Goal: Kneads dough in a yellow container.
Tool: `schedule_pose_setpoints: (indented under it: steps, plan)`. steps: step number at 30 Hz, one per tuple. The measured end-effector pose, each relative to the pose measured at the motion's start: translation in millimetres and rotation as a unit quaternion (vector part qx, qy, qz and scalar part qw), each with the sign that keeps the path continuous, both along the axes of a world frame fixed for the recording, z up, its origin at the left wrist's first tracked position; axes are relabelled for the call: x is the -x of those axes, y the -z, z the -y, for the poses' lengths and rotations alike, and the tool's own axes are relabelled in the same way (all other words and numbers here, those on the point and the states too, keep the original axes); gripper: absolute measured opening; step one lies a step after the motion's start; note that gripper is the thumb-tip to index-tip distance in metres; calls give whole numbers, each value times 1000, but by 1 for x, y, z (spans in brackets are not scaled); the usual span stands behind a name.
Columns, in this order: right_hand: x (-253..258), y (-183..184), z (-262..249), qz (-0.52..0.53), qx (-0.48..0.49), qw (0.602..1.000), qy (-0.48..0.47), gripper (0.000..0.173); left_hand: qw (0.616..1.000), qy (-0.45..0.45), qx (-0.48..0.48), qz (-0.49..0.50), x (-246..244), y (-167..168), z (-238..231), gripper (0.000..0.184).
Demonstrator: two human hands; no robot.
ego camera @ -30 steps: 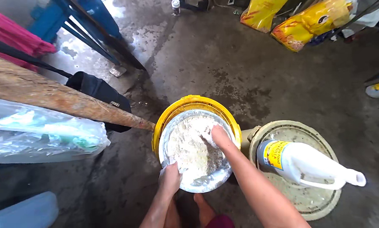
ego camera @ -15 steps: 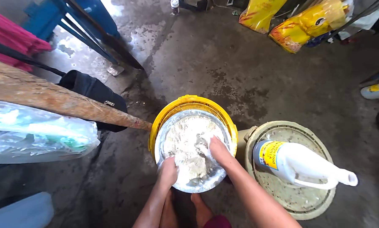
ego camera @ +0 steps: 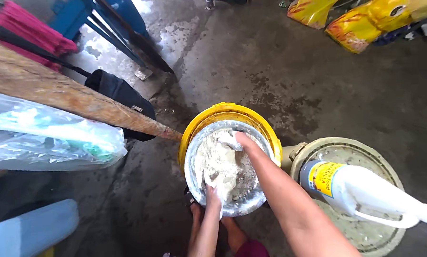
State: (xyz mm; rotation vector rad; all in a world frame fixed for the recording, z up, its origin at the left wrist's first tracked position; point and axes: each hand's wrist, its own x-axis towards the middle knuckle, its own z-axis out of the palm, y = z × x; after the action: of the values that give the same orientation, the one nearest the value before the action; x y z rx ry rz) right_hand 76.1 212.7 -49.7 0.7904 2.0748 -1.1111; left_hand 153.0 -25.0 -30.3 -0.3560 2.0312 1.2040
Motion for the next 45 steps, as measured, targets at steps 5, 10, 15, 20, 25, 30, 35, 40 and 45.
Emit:
schedule_pose_setpoints:
  steps: [5,10,15,20,25,30,35,40,45]
  plan:
    - [-30,-1,19,-8,95,993,67,47,971,-202,-120,56,-1,19,-18,59]
    - [-41,-31,29,-50,141,988,28,34,963,-226,-116,86,3,14,-11,53]
    - [-57,-45,48,-46,130,990,20,45,960,-235,-117,95,14,-15,-37,58]
    - [-63,-40,61,-43,88,986,138,39,971,-172,-127,108,23,-35,-36,60]
    - [-67,-57,81,-63,21,987,146,41,977,-113,-134,119,49,-34,-35,62]
    - [-92,-63,95,-32,-108,956,272,48,970,224,-78,-45,84,-55,-15,41]
    - [-116,-62,163,-1,-205,860,467,68,762,617,143,-132,135,-47,-30,59]
    - [-115,-13,172,4,-186,790,584,78,754,620,123,-176,150,1,-38,67]
    - [-121,3,154,-86,-24,683,725,51,885,442,-58,-137,145,32,-35,54]
